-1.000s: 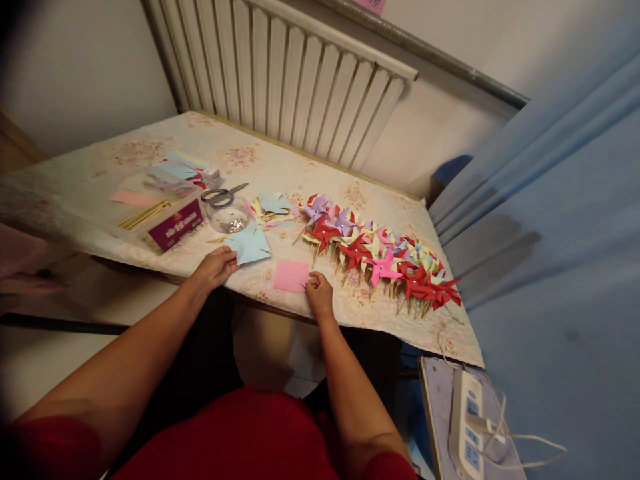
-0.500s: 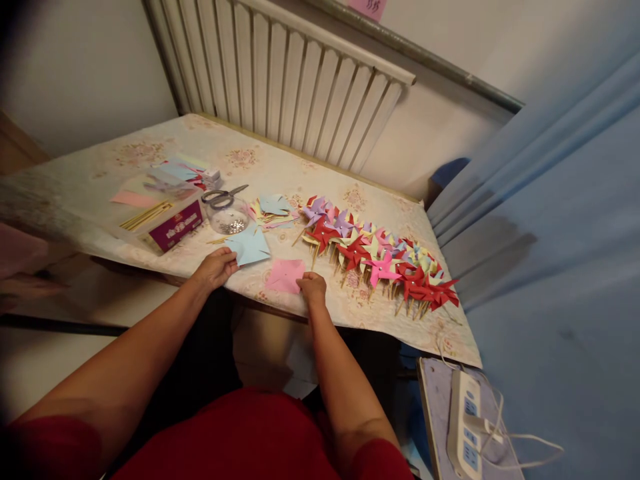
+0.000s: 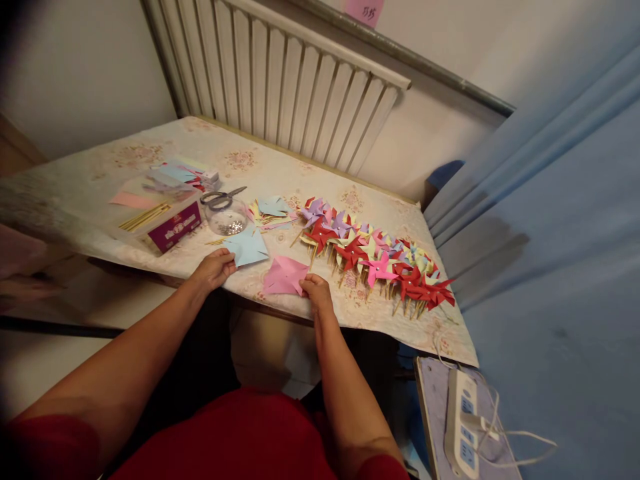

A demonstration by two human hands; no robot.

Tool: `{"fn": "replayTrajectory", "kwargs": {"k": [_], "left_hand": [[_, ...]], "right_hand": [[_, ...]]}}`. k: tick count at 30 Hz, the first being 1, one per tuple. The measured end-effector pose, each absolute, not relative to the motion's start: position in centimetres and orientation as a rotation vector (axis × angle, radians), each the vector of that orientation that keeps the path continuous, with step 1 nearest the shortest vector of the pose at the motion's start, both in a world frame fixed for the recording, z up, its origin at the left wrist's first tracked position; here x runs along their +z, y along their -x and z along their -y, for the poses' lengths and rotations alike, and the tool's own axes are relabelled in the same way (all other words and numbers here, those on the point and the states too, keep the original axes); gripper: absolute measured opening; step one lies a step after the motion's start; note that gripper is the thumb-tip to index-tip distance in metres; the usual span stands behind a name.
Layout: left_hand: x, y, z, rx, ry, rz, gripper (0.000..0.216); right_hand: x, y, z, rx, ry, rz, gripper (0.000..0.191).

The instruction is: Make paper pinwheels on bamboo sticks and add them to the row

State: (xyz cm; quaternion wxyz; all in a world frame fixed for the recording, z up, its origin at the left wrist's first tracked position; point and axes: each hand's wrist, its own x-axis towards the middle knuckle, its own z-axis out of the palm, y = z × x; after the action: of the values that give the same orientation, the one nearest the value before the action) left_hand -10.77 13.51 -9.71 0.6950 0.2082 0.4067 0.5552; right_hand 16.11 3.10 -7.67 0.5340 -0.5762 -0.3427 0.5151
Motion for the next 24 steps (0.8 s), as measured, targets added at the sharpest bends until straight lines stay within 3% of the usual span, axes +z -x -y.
{"fn": "replayTrajectory", "kwargs": {"k": [9,17,24], "left_hand": [[-9.0,10.7,-13.0,1.24,-0.446,-0.924,0.022],[-8.9,10.9,-13.0,1.227,-0.416,-0.917,0.021],[-9.1,11.0,-13.3,1.248,-0.37,-0.884,0.021]], "right_hand": [[-8.5,-16.4,-3.3,1.2,1.42,0.761,0.02],[-8.1,-15.6,-4.2,1.391,1.359,0.786,0.027],[-9.0,-14.4,-6.3,1.258,1.558,0.872,0.014]]}}
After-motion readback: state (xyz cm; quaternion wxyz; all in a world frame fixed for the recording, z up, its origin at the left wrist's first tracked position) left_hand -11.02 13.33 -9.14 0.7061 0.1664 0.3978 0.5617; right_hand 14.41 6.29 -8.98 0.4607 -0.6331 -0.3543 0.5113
